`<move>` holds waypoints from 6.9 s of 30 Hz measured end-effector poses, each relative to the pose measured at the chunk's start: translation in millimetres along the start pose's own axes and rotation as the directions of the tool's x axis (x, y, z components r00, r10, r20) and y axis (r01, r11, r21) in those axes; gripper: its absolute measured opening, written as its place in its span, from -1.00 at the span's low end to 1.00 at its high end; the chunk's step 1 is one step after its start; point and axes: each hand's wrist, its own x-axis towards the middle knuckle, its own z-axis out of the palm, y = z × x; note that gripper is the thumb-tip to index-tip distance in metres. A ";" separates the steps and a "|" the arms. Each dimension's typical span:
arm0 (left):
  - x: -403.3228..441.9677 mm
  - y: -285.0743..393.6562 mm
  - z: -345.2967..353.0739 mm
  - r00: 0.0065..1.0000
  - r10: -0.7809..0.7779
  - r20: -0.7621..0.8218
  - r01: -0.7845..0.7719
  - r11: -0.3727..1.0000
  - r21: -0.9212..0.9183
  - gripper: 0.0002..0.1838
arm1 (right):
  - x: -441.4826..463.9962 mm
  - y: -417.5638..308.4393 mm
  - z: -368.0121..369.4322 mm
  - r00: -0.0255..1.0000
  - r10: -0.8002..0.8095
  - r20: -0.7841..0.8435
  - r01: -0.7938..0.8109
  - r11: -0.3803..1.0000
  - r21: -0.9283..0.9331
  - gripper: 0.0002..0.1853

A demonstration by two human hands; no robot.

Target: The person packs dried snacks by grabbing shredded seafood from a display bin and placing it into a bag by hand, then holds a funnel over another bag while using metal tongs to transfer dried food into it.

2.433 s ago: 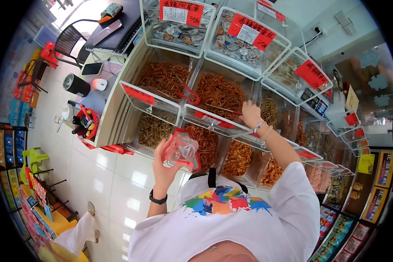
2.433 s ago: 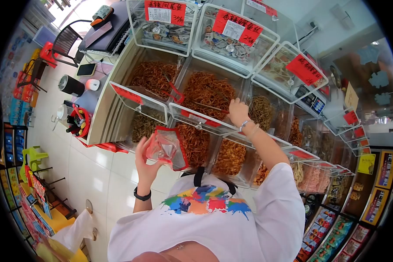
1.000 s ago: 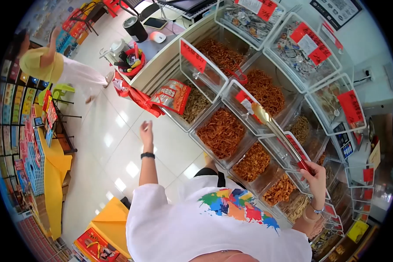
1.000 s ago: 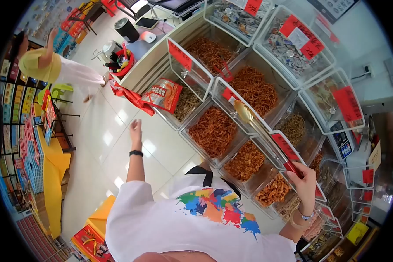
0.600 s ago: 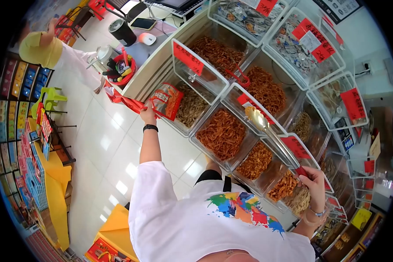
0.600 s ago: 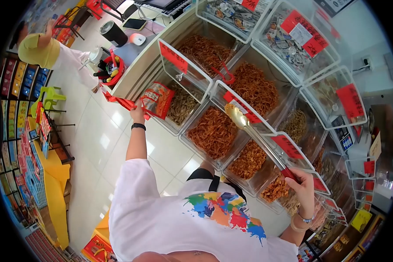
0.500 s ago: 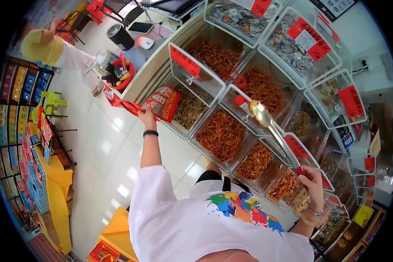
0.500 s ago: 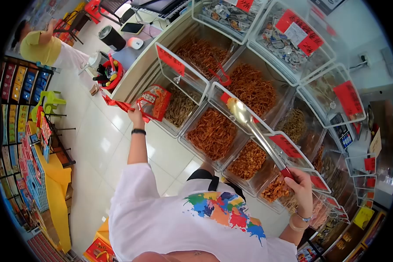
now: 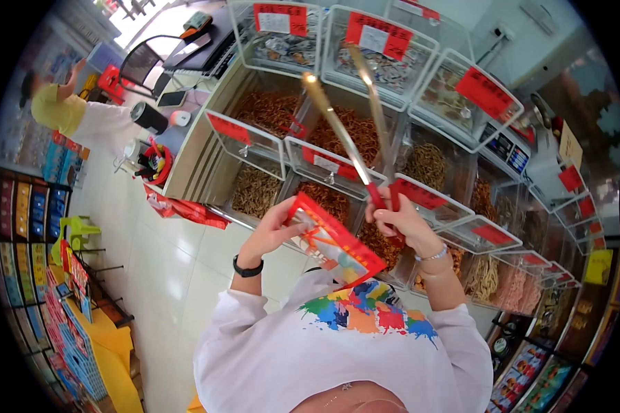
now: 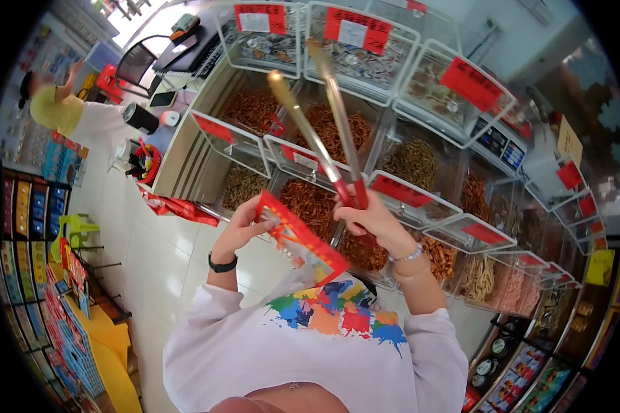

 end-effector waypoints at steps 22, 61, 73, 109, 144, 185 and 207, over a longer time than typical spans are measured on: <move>68.6 -3.6 203.3 0.960 -0.277 0.041 0.271 0.955 0.120 -0.55 | -103.3 49.1 -49.5 0.922 -0.331 -0.203 0.342 0.939 0.022 -0.44; 98.6 -11.8 245.2 0.844 0.384 0.375 -0.518 0.399 0.757 -0.74 | -140.7 65.4 -136.6 0.892 -0.160 -0.423 0.269 0.940 0.212 -0.63; 114.8 -16.5 230.3 0.918 0.331 0.220 -0.374 0.535 0.757 -0.69 | -278.4 -5.8 -181.9 0.776 -0.317 -0.545 -0.053 0.828 -0.559 -0.79; 93.7 15.7 284.6 0.849 0.431 0.306 -0.524 0.608 0.597 -0.63 | -167.3 11.4 -181.9 0.941 0.132 -0.311 -0.316 0.672 -0.670 -0.72; 146.8 -40.1 201.2 0.521 0.775 -0.357 -0.119 0.480 0.869 -0.87 | -204.9 41.3 -185.5 0.941 0.040 -0.335 -0.217 0.832 -0.511 -0.77; 149.5 21.9 297.9 0.701 0.258 0.665 -0.617 -0.248 0.747 0.02 | -192.5 14.0 -174.2 0.969 0.048 -0.241 -0.143 0.909 -0.391 -0.75; 154.9 -2.5 337.3 0.650 0.503 0.569 -0.682 0.055 0.730 -0.51 | -249.0 27.1 -230.2 0.960 -0.030 -0.278 -0.145 0.797 -0.586 -0.56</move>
